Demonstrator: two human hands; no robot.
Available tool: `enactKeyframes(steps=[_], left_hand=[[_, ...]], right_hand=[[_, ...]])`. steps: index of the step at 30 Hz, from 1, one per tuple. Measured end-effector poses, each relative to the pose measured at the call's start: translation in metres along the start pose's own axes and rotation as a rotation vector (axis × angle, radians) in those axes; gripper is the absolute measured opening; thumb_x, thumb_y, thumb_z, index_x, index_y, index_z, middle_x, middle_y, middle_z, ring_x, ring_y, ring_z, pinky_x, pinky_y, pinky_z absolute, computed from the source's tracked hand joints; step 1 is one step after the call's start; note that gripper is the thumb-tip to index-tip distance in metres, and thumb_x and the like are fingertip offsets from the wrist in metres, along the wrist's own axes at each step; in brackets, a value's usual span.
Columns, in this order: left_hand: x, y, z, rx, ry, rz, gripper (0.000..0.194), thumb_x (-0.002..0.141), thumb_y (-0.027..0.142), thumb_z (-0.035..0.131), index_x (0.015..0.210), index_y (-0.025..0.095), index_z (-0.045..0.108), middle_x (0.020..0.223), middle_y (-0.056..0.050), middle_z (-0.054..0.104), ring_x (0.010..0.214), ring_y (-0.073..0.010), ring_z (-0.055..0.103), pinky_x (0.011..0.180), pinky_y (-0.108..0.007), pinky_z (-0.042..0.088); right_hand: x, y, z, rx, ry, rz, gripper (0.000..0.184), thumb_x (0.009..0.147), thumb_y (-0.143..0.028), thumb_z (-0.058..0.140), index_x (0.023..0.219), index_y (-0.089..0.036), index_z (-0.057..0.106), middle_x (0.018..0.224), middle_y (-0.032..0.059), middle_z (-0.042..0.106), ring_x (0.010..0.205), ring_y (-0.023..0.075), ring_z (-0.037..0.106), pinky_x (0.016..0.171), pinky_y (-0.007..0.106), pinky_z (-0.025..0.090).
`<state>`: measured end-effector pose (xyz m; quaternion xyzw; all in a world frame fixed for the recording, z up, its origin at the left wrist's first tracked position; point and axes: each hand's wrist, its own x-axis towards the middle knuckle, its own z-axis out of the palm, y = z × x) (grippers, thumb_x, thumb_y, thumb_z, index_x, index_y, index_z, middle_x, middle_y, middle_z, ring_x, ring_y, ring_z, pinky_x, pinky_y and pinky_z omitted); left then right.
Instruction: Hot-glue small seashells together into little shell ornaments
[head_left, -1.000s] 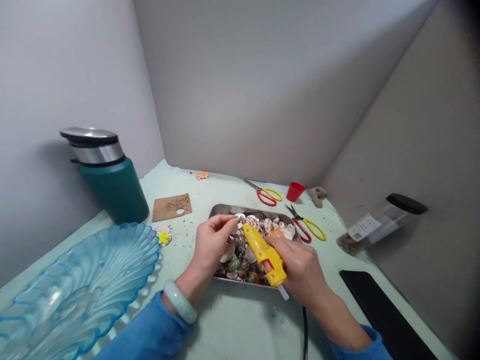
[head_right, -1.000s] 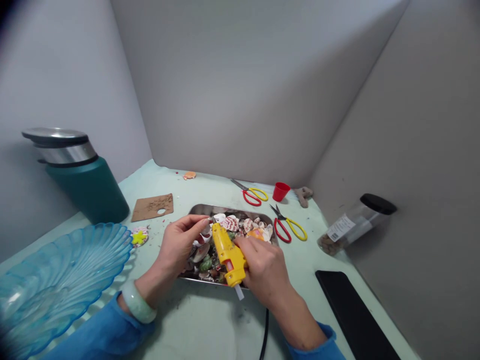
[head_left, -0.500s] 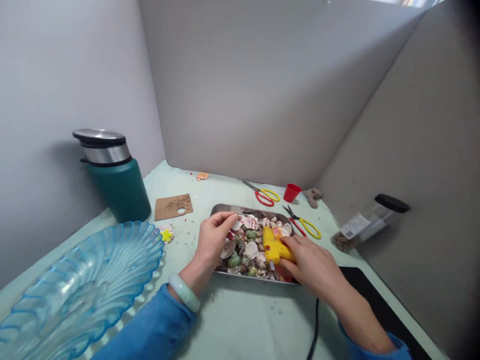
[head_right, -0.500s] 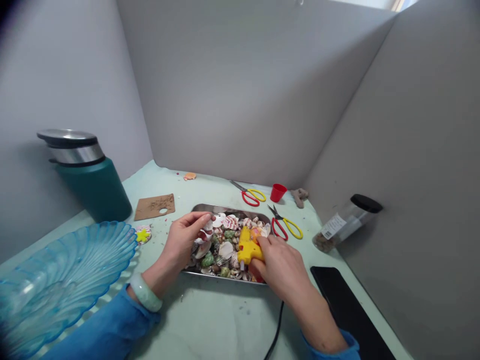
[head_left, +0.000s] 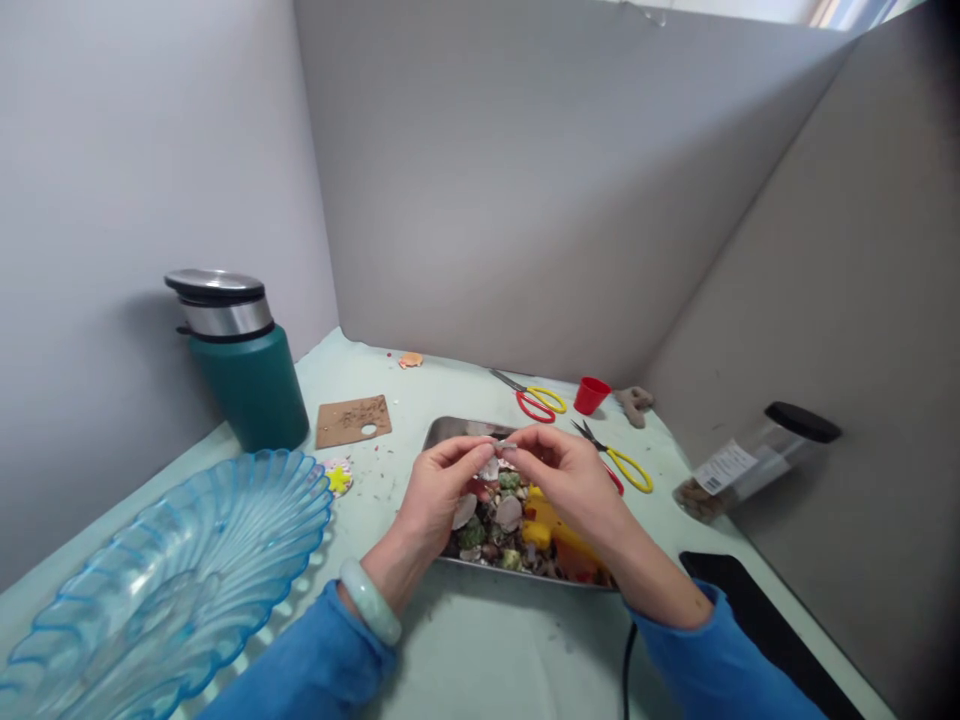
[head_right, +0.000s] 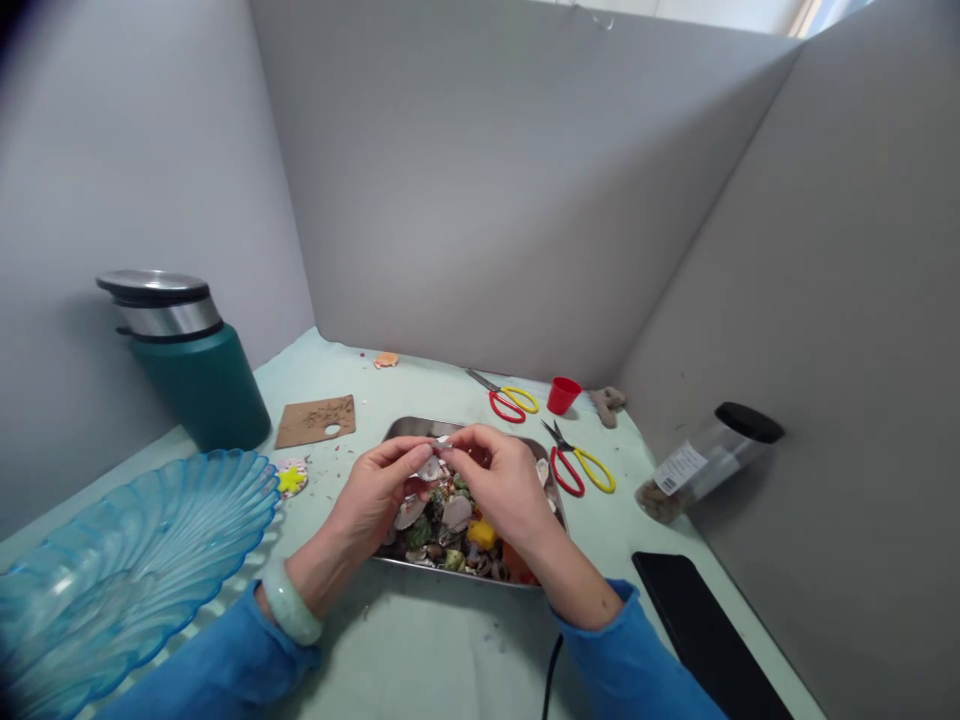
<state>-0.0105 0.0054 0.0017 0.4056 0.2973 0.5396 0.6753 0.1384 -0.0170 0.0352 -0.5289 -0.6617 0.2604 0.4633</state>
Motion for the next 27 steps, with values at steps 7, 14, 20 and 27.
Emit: enactKeyframes(steps=[7,14,20,27], left_hand=[[0.001,-0.003,0.0,0.008,0.004,-0.012,0.024,0.066,0.03,0.077,0.082,0.013,0.072,0.075,-0.004,0.067,0.062,-0.0117,0.057,0.05,-0.021,0.048],[0.003,-0.003,0.0,-0.053,-0.093,-0.045,0.032,0.076,0.038,0.067,0.093,0.011,0.072,0.09,-0.01,0.07,0.068,-0.0138,0.061,0.057,-0.024,0.052],[0.002,0.0,0.001,-0.089,-0.104,-0.072,0.028,0.074,0.028,0.071,0.096,0.01,0.072,0.09,-0.01,0.071,0.077,-0.0163,0.063,0.071,-0.028,0.054],[0.0,-0.001,0.002,-0.105,-0.105,-0.041,0.029,0.072,0.023,0.074,0.098,0.013,0.069,0.098,-0.009,0.071,0.087,-0.0168,0.064,0.081,-0.03,0.053]], right_hand=[[0.001,-0.006,0.004,0.277,-0.005,0.091,0.017,0.077,-0.033,0.062,0.081,-0.016,0.063,0.058,-0.0038,0.054,0.052,0.01,0.048,0.05,0.022,0.04],[-0.001,-0.011,-0.008,0.253,0.028,0.17,0.017,0.075,-0.033,0.063,0.075,-0.017,0.058,0.053,-0.0049,0.052,0.05,0.0095,0.046,0.049,0.022,0.037],[-0.005,-0.009,-0.014,0.076,-0.056,0.151,0.01,0.078,-0.029,0.058,0.079,-0.019,0.059,0.06,-0.0031,0.055,0.054,0.0109,0.048,0.052,0.023,0.038],[-0.008,-0.006,-0.013,-0.046,-0.077,0.12,0.008,0.081,-0.028,0.055,0.083,-0.021,0.059,0.07,-0.0012,0.061,0.059,0.0119,0.052,0.055,0.024,0.041]])
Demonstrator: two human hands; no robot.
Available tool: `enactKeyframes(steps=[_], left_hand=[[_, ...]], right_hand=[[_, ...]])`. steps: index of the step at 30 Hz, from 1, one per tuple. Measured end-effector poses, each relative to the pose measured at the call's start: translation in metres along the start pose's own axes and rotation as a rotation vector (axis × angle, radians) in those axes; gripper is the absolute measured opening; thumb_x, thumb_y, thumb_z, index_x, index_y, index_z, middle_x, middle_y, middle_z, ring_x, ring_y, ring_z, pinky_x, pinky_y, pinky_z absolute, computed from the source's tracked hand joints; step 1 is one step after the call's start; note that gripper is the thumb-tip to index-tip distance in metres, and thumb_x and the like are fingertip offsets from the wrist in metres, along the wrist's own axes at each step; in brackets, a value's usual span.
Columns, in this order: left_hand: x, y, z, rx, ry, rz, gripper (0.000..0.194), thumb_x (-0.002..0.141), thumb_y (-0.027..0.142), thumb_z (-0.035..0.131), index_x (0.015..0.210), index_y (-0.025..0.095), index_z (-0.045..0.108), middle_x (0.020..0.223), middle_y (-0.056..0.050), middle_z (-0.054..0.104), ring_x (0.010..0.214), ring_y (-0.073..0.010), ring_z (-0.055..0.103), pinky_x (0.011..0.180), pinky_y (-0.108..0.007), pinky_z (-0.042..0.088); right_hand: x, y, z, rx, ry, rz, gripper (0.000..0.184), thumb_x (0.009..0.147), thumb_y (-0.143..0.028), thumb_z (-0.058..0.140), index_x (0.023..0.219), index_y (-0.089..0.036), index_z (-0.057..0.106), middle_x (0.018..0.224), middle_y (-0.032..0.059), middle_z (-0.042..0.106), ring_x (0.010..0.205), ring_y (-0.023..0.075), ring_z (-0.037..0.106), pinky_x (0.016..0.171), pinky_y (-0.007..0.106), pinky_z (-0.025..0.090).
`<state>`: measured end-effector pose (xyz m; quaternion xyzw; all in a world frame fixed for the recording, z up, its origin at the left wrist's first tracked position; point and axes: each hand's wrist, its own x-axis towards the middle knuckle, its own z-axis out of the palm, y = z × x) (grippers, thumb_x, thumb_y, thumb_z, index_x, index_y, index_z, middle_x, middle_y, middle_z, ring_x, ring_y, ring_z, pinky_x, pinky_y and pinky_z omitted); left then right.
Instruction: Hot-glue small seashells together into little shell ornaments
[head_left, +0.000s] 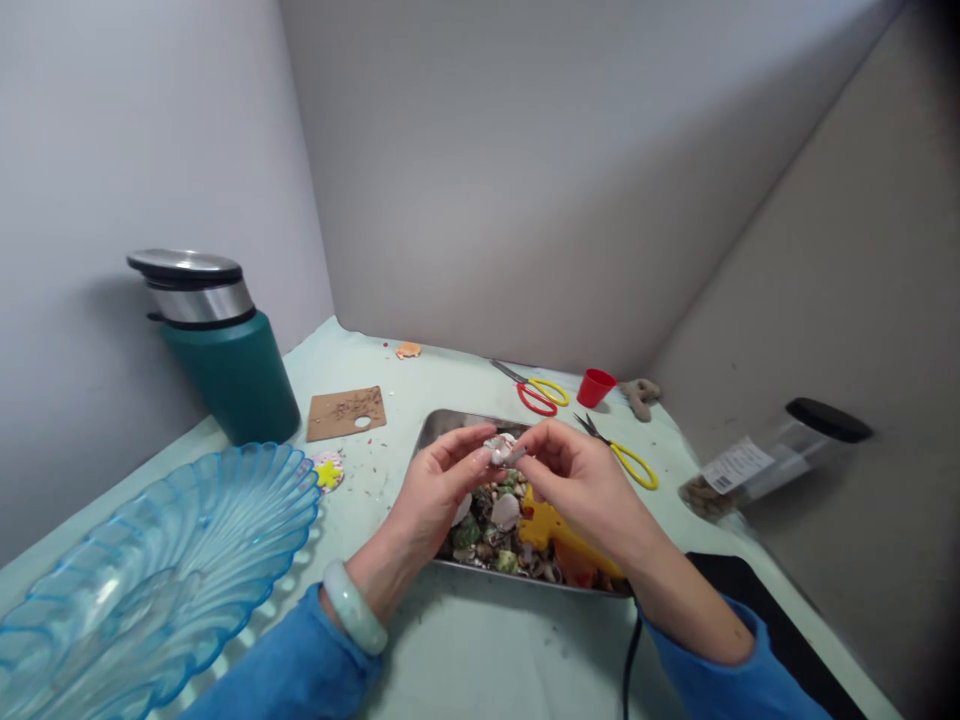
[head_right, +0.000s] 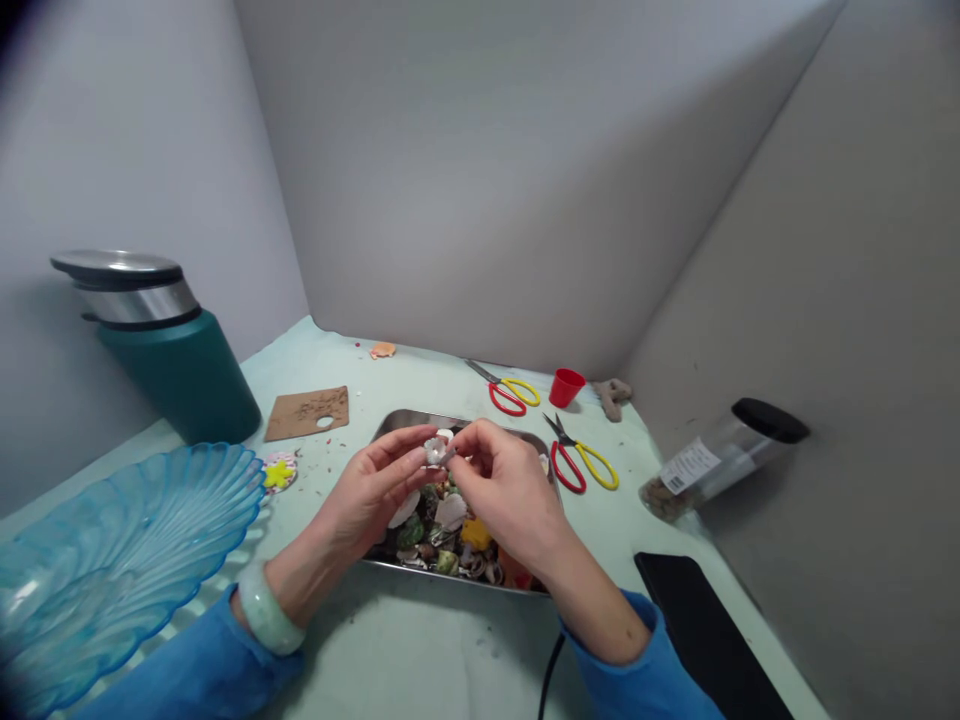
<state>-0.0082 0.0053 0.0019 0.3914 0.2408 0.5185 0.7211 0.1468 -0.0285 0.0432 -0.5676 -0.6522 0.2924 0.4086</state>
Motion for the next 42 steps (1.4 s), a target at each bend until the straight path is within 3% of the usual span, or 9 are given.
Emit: enactKeyframes(steps=[5,12,18,29,42], left_hand=[[0.0014,-0.0038,-0.003,0.051,-0.016,0.028,0.028,0.071,0.021,0.075,0.097,0.013,0.068,0.101,-0.01,0.07,0.092,-0.0186,0.064,0.086,-0.032,0.05],[0.0018,-0.0068,-0.0052,0.166,0.002,0.063,0.026,0.069,0.022,0.076,0.093,0.015,0.068,0.096,-0.006,0.07,0.082,-0.013,0.061,0.071,-0.023,0.049],[0.0018,-0.0039,-0.0018,0.159,0.006,0.072,0.025,0.066,0.022,0.077,0.089,0.015,0.068,0.089,-0.004,0.069,0.072,-0.0111,0.06,0.067,-0.023,0.049],[0.0005,-0.0045,-0.0017,0.141,0.002,0.048,0.027,0.065,0.023,0.079,0.087,0.015,0.066,0.084,-0.004,0.07,0.074,-0.0128,0.064,0.071,-0.025,0.052],[0.0011,-0.0026,-0.0003,0.155,0.023,0.038,0.024,0.064,0.025,0.079,0.083,0.015,0.068,0.083,-0.004,0.071,0.074,-0.0147,0.064,0.073,-0.027,0.051]], right_hand=[[0.0004,0.0015,0.0034,0.046,0.001,-0.009,0.009,0.083,-0.026,0.054,0.085,-0.021,0.061,0.072,-0.0019,0.061,0.06,0.0115,0.052,0.056,0.023,0.042],[0.0012,0.004,0.0078,-0.003,0.082,-0.012,0.009,0.08,-0.025,0.057,0.088,-0.02,0.058,0.072,-0.0016,0.062,0.061,0.0124,0.055,0.056,0.024,0.043],[0.0018,0.0022,0.0077,-0.055,0.1,-0.02,0.007,0.079,-0.026,0.056,0.083,-0.02,0.057,0.067,-0.0021,0.06,0.059,0.0125,0.055,0.054,0.024,0.042],[0.0004,0.0019,0.0092,-0.076,0.087,-0.025,0.004,0.08,-0.024,0.055,0.082,-0.02,0.057,0.067,-0.0023,0.062,0.059,0.0124,0.055,0.053,0.023,0.041],[-0.0036,-0.0047,0.0096,-0.286,0.156,-0.146,0.006,0.081,-0.02,0.054,0.079,-0.02,0.06,0.069,-0.0001,0.065,0.056,0.0126,0.056,0.053,0.023,0.04]])
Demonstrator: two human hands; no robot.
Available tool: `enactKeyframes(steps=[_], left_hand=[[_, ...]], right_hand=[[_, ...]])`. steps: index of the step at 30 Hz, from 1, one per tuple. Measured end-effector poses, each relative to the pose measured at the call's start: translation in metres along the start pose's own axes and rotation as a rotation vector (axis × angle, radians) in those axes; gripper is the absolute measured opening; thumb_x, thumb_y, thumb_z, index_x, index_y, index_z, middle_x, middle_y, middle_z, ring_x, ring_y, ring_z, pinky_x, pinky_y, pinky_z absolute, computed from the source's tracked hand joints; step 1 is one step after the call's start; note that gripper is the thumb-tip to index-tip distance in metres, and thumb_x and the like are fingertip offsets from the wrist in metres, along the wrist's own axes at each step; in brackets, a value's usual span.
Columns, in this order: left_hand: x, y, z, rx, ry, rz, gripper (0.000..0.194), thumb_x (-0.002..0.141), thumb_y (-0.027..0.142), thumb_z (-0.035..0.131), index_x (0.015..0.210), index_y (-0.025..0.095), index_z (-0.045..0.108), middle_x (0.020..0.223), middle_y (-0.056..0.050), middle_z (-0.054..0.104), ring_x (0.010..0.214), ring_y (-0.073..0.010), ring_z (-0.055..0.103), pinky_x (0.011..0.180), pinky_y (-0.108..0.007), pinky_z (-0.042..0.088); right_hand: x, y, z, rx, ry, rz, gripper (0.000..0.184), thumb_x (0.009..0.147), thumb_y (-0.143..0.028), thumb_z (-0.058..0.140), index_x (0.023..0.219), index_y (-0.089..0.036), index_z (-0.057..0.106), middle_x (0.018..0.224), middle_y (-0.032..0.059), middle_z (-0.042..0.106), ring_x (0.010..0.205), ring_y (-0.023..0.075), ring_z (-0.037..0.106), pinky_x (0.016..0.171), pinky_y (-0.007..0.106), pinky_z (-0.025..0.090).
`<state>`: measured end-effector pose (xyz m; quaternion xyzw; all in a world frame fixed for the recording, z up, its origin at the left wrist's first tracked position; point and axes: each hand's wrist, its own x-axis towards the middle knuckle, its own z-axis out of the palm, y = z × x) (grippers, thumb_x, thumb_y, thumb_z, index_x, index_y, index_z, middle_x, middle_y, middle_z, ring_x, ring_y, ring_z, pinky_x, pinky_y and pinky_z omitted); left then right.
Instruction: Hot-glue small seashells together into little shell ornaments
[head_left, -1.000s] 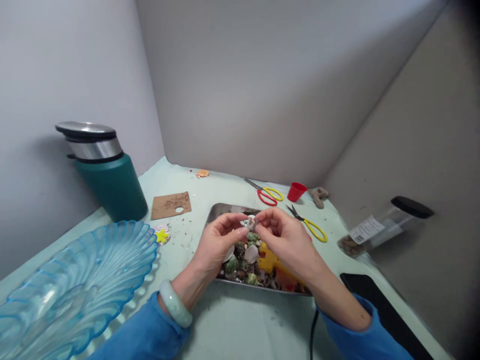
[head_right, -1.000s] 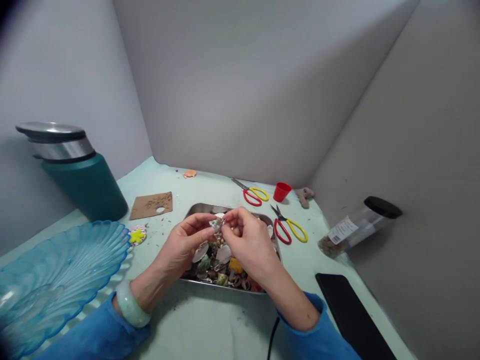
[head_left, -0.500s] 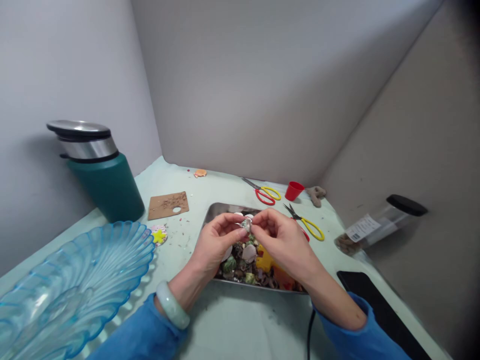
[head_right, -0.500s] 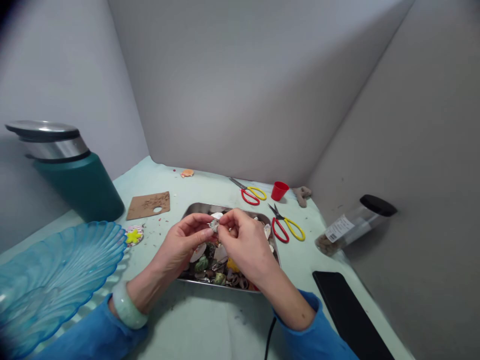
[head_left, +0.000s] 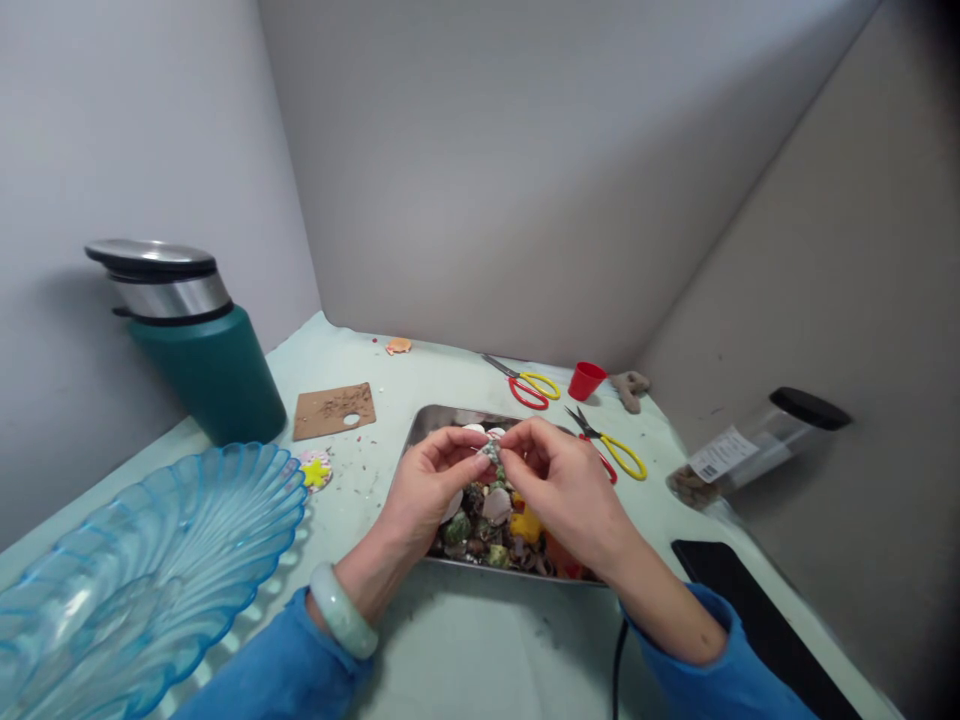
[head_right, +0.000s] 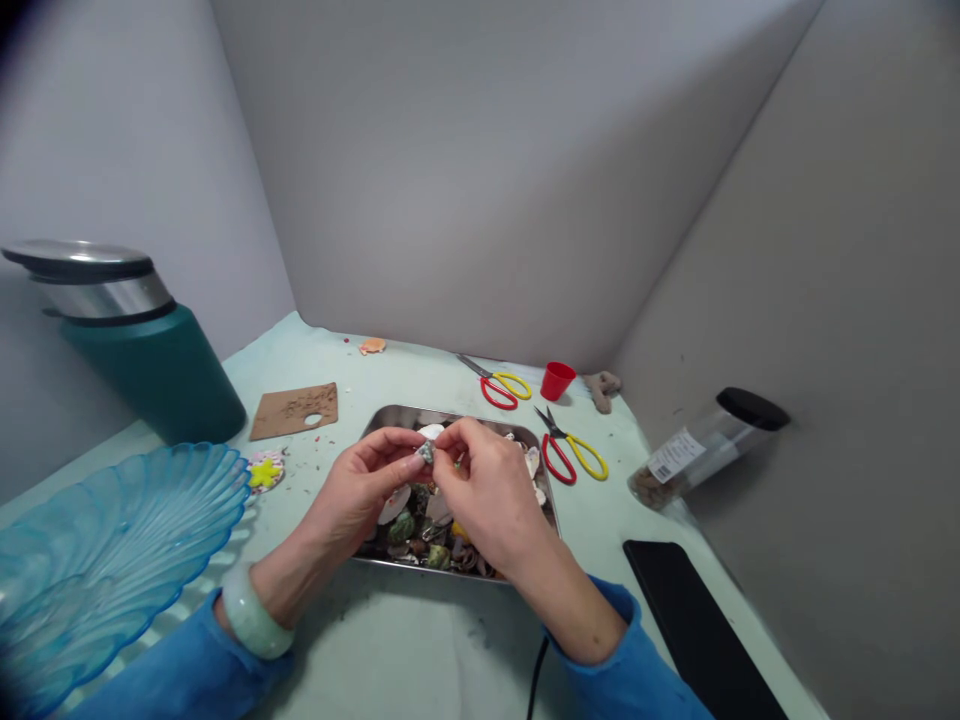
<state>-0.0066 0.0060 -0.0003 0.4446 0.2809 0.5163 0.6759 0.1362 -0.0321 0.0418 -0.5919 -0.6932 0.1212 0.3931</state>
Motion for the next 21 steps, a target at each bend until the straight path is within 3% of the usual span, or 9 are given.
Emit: enactKeyframes(steps=[21], left_hand=[[-0.0002,-0.0011,0.0009,0.072,-0.012,0.041,0.021,0.066,0.023,0.077,0.082,0.015,0.067,0.08,-0.002,0.069,0.074,-0.0134,0.062,0.071,-0.024,0.049]], right_hand=[[-0.0004,-0.0024,0.0011,-0.006,0.007,0.021,0.006,0.079,-0.019,0.053,0.077,-0.02,0.059,0.069,0.001,0.065,0.059,0.014,0.056,0.054,0.024,0.041]])
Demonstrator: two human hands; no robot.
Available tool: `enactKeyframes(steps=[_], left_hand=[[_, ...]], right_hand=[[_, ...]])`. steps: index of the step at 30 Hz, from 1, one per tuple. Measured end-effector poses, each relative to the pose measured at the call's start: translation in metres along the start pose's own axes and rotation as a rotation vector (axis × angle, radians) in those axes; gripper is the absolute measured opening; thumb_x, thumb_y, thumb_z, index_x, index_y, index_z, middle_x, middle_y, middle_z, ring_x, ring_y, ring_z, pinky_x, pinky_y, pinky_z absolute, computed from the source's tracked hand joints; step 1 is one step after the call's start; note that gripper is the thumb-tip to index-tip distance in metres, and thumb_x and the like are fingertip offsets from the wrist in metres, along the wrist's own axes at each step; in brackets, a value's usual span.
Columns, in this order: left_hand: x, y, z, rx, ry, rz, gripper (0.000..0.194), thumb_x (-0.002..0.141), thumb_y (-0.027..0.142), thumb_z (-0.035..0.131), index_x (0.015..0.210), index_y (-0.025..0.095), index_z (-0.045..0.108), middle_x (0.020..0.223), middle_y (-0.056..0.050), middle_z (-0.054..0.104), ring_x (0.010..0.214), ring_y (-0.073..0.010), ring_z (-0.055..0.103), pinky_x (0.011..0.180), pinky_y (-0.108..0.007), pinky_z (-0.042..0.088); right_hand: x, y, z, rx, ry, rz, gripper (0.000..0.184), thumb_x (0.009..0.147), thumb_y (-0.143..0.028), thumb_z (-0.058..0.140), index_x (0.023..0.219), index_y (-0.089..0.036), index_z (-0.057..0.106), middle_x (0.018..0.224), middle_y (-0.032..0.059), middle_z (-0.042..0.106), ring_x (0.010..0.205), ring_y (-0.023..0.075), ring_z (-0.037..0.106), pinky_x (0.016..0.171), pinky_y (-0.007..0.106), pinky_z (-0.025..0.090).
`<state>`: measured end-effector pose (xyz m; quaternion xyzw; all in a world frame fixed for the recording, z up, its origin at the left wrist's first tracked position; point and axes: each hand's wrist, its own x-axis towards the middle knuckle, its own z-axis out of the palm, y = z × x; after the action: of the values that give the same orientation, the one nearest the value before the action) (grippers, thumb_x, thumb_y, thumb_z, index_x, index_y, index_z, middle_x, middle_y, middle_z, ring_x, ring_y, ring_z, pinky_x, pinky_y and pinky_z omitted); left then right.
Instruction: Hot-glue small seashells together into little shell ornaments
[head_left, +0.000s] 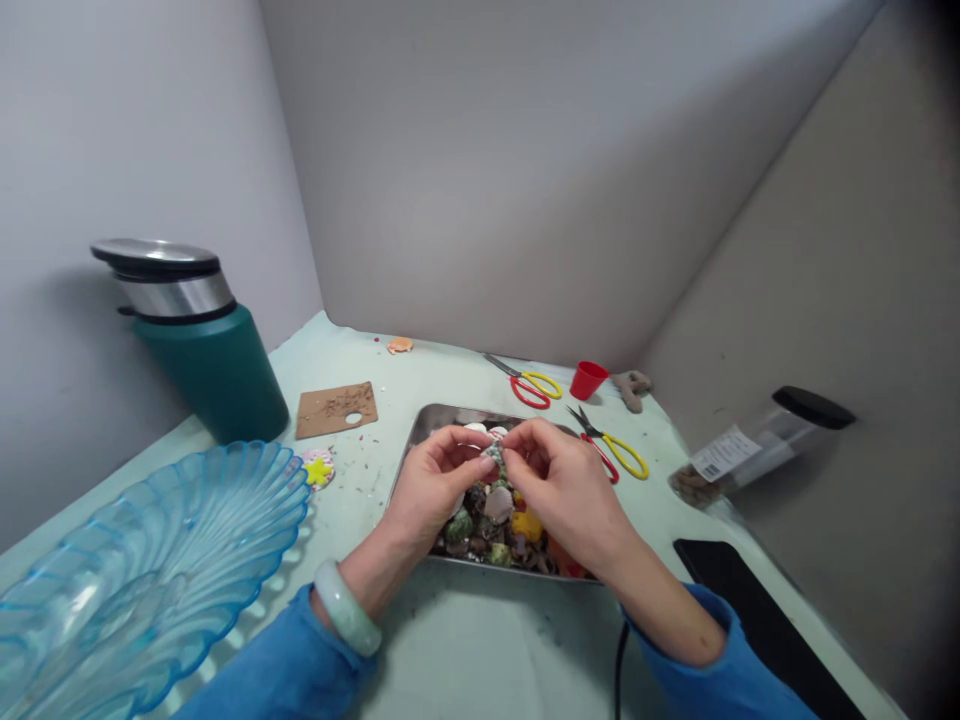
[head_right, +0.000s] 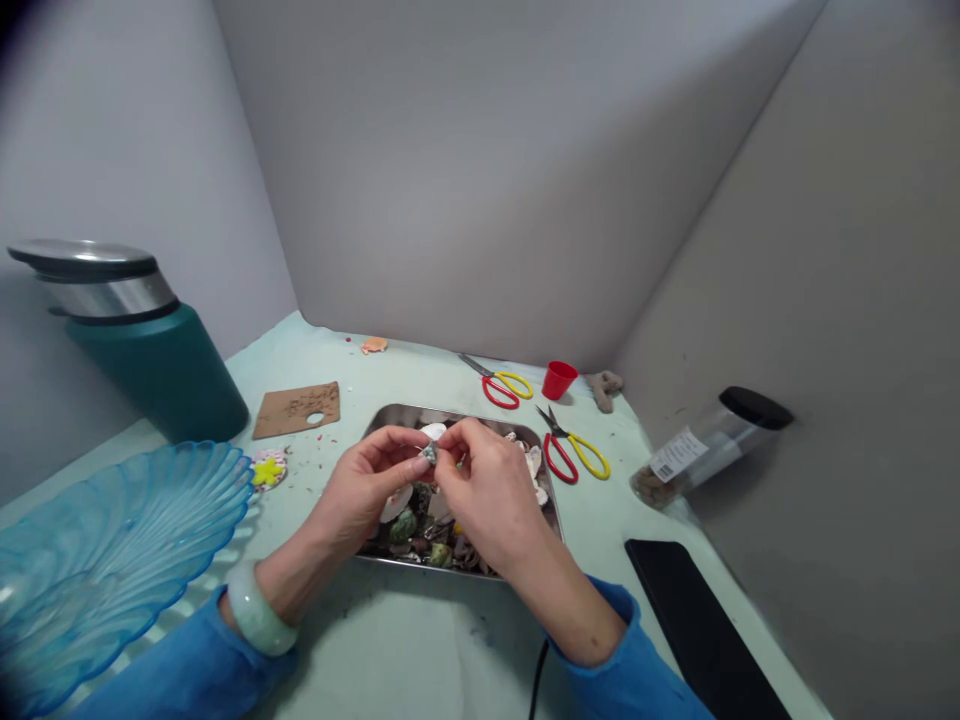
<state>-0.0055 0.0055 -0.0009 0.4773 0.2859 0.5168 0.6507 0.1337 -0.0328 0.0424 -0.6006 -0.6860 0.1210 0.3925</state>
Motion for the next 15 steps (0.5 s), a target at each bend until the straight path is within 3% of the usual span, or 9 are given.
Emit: enactKeyframes(steps=[15], left_hand=[[0.0004,-0.0013,-0.0008,0.038,-0.003,0.042,0.016,0.067,0.02,0.076,0.08,0.016,0.068,0.083,-0.002,0.068,0.078,-0.0134,0.061,0.072,-0.024,0.048]], right_hand=[[0.0005,0.0002,0.0009,-0.005,-0.007,0.048,0.007,0.078,-0.018,0.053,0.076,-0.019,0.059,0.068,0.0008,0.064,0.058,0.014,0.056,0.054,0.024,0.041]])
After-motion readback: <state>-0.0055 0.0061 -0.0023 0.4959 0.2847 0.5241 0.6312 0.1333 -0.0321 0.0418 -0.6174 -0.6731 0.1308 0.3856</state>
